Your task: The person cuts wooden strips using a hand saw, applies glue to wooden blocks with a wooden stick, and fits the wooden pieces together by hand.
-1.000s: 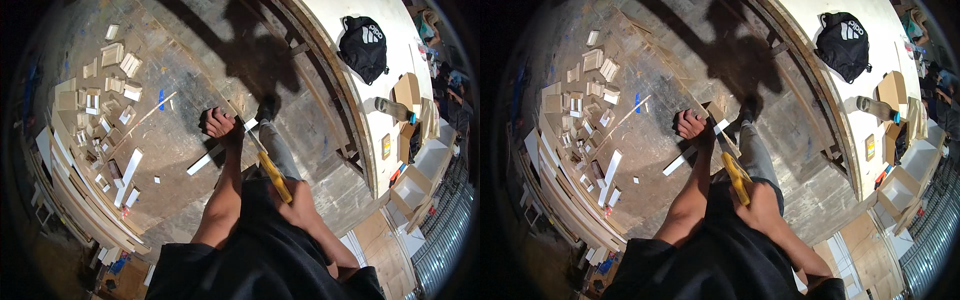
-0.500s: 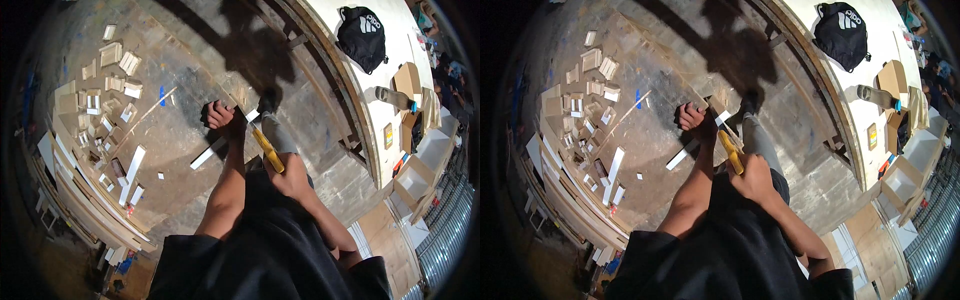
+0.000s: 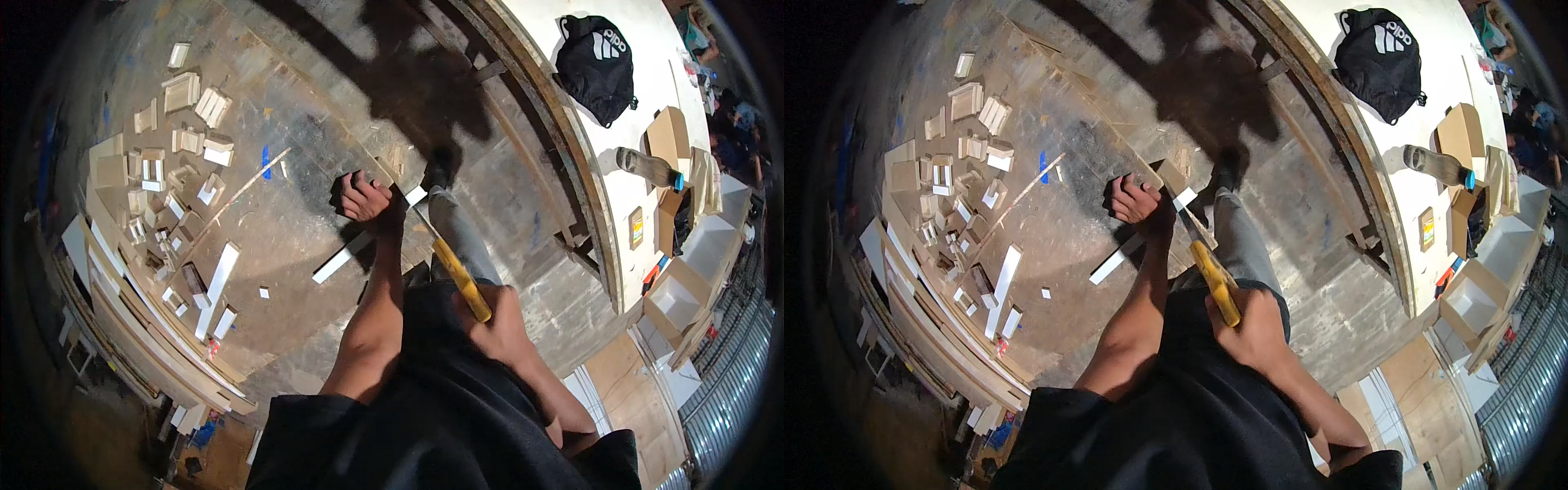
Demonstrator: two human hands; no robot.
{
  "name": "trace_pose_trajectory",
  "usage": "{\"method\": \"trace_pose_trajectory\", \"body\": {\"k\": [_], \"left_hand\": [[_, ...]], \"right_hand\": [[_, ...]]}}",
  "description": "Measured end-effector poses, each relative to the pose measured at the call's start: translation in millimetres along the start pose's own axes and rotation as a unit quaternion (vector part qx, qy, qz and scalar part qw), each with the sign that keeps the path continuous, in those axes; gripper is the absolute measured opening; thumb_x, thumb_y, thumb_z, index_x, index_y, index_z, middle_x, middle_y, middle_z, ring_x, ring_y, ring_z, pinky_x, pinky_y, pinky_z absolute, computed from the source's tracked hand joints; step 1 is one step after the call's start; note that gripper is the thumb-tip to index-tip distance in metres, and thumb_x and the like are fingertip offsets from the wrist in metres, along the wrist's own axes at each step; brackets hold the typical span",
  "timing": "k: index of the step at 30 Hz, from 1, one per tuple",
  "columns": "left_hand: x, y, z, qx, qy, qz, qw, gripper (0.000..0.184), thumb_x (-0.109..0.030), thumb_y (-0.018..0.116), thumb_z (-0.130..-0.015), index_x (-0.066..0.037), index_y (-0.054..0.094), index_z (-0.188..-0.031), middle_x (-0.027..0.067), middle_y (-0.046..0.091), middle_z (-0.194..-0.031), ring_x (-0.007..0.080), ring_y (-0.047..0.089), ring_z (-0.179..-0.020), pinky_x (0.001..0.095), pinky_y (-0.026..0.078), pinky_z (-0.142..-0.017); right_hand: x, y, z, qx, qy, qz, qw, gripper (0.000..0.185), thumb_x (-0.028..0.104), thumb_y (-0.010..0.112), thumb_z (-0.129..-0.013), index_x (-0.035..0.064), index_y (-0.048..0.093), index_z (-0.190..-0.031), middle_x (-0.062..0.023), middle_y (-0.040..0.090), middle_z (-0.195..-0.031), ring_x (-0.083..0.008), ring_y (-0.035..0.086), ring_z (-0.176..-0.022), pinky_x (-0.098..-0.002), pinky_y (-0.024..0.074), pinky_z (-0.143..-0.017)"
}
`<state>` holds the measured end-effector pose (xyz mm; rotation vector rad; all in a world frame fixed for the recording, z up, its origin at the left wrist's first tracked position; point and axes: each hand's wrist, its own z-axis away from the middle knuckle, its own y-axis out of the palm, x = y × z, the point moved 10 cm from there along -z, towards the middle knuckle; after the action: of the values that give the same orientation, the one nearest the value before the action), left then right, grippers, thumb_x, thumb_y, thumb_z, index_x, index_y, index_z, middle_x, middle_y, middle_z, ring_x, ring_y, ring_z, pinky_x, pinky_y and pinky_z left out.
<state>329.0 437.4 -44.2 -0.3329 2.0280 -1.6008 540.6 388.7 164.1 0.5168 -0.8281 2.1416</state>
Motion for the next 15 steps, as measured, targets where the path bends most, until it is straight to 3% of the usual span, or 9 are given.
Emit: {"method": "trace_pose_trajectory", "body": {"k": [5,8,15], "left_hand": [[-3.8,-1.9,-5.1,-0.009,0.012,-0.009,1.000,0.030,-0.022,0.052,-0.090,-0.012,0.057,-0.118,0.0082,0.050,-0.132,0.0305,0.047,-0.116,0.0457,0.036,-0.094],[-2.5,-7.2,-0.8,-0.027,0.009,0.001,1.000,0.030,-0.019,0.054,-0.089,-0.012,0.056,-0.118,0.0091,0.050,-0.132,0.0305,0.047,-0.116,0.0456,0.036,-0.094],[-7.0,-7.4,-4.6,0.008,-0.003,0.027,1.000,0.029,-0.020,0.053,-0.090,-0.011,0.056,-0.117,0.0094,0.049,-0.134,0.0309,0.047,-0.117,0.0454,0.035,-0.094]], "right_hand": [[3.9,5.7,-26.9,-0.047,-0.067,0.030,0.996,0.036,0.026,0.067,-0.086,-0.0067,0.064,-0.073,-0.0279,0.060,-0.066,-0.0456,0.062,-0.064,-0.0482,0.0484,-0.059],[0.9,0.5,0.5,-0.007,-0.030,-0.009,0.999,0.036,0.027,0.068,-0.086,-0.0064,0.064,-0.072,-0.0284,0.059,-0.066,-0.0456,0.062,-0.064,-0.0484,0.0482,-0.059],[-6.1,5.4,-10.7,-0.020,-0.024,0.017,0.999,0.035,0.025,0.067,-0.087,-0.0055,0.063,-0.071,-0.0270,0.058,-0.063,-0.0453,0.061,-0.062,-0.0475,0.0475,-0.058]]}}
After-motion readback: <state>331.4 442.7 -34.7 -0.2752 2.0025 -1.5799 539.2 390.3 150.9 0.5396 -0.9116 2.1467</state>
